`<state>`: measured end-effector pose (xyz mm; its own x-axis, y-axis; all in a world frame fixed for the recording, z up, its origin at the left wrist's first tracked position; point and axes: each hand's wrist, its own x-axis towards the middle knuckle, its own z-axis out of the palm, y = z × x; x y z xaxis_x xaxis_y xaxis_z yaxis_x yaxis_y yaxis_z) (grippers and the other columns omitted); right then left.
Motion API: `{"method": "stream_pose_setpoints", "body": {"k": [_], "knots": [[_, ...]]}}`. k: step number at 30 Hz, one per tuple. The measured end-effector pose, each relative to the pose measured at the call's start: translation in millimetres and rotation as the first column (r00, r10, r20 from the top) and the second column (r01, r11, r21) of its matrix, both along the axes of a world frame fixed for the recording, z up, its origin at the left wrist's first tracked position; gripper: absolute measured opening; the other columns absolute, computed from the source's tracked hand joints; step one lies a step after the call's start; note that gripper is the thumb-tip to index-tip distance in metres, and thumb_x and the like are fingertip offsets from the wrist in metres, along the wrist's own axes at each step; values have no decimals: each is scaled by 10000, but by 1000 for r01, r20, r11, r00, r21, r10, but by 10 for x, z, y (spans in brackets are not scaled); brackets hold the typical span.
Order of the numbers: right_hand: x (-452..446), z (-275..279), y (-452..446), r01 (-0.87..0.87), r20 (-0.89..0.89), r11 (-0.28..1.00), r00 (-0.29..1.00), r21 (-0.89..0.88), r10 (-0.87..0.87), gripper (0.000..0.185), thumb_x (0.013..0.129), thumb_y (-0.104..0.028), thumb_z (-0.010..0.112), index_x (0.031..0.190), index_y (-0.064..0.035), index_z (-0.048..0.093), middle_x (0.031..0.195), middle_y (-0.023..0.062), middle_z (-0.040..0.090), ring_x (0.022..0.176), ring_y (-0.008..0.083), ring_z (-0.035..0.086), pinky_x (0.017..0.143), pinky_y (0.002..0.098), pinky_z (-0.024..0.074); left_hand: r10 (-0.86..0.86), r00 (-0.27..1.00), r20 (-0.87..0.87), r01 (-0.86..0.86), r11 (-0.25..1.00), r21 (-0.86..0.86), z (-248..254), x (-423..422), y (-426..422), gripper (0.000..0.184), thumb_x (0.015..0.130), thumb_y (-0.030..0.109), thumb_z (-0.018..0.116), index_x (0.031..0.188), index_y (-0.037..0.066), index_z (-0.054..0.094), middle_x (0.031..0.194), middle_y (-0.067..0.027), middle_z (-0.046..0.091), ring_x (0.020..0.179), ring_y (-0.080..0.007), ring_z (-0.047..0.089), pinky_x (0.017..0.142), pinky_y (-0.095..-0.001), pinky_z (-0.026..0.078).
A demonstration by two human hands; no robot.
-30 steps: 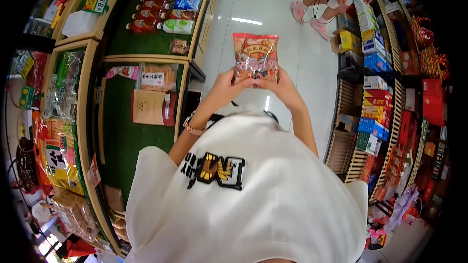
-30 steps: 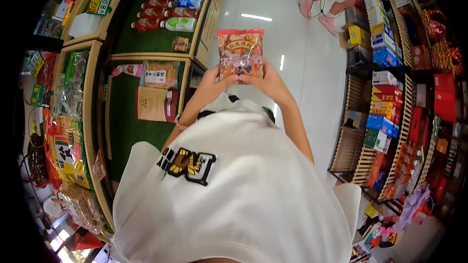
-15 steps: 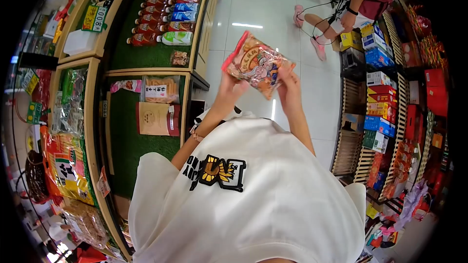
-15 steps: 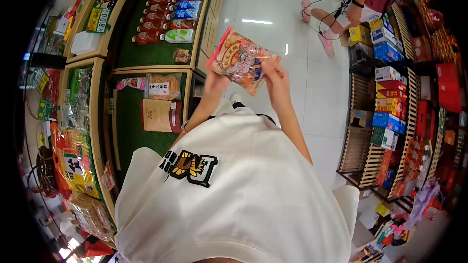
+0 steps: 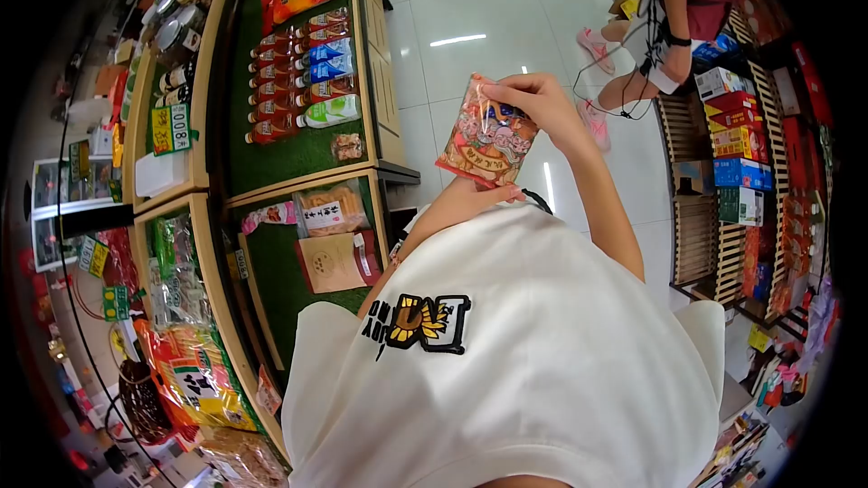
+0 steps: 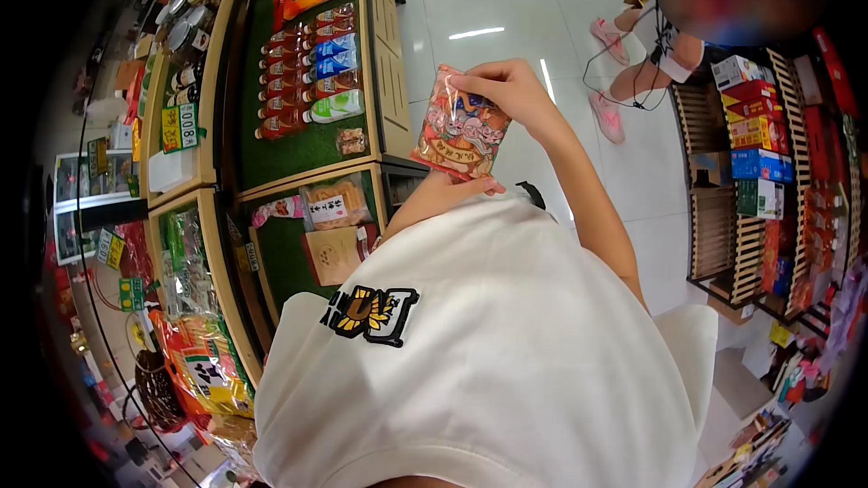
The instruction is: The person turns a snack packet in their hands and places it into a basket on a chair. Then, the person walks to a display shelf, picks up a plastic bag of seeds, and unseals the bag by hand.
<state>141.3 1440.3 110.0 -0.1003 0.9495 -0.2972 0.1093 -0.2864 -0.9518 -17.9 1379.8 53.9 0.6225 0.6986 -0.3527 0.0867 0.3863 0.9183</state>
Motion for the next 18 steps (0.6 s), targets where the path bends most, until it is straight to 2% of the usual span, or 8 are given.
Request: {"method": "stream_pose_setpoints", "body": {"k": [4, 6, 10, 13, 15, 17, 18], "knots": [[-82, -89, 181, -83, -42, 996, 996, -28, 82, 301, 684, -295, 630, 771, -7, 631, 622, 5, 561, 529, 48, 491, 454, 169, 375, -39, 999, -16, 39, 999, 8, -1, -98, 137, 221, 759, 187, 561, 863, -8, 564, 832, -53, 595, 786, -115, 524, 717, -236, 405], [-128, -100, 255, -121, -66, 989, 990, 87, 127, 297, 684, -294, 633, 760, -7, 634, 632, 19, 574, 528, 63, 506, 468, 176, 390, -68, 995, -68, 69, 997, 20, 20, -135, 189, 239, 769, 220, 548, 871, 8, 583, 854, -51, 590, 807, -118, 513, 734, -241, 392], [-154, -186, 438, -145, -45, 987, 988, 71, 149, 291, 681, -293, 639, 740, -9, 638, 616, 17, 572, 517, 67, 504, 472, 185, 394, -68, 988, -138, 70, 998, 8, 26, -174, 268, 259, 777, 254, 534, 869, 21, 599, 888, -55, 582, 820, -123, 507, 746, -242, 383], [-151, -263, 538, -152, -60, 987, 986, 60, 155, 286, 682, -290, 641, 715, -6, 636, 598, 18, 568, 506, 59, 489, 466, 182, 385, -107, 982, -157, 101, 994, -49, -4, -177, 327, 291, 783, 261, 527, 925, 13, 576, 915, -59, 574, 830, -125, 507, 745, -245, 385], [-138, -282, 594, -210, 8, 977, 978, 44, 210, 287, 686, -296, 637, 679, -10, 631, 570, 7, 550, 494, 45, 470, 457, 173, 369, -107, 994, 14, 108, 991, -81, -61, -176, 379, 340, 790, 275, 514, 996, 6, 536, 927, -53, 572, 854, -118, 500, 754, -256, 382], [-121, -291, 636, -213, -20, 976, 977, 41, 214, 288, 685, -304, 638, 658, -18, 628, 552, -4, 533, 483, 38, 456, 438, 172, 353, -143, 990, 20, 144, 984, -101, -134, -172, 445, 371, 803, 299, 485, 1037, 12, 508, 937, -48, 570, 856, -108, 495, 741, -244, 374], [-90, -291, 639, -231, -41, 972, 972, 40, 232, 291, 684, -313, 638, 638, -26, 625, 534, -14, 516, 473, 31, 441, 419, 172, 337, -106, 994, 1, 105, 989, -108, -149, -143, 479, 368, 807, 310, 472, 1031, 21, 515, 940, -46, 570, 847, -103, 494, 724, -232, 369]]}}
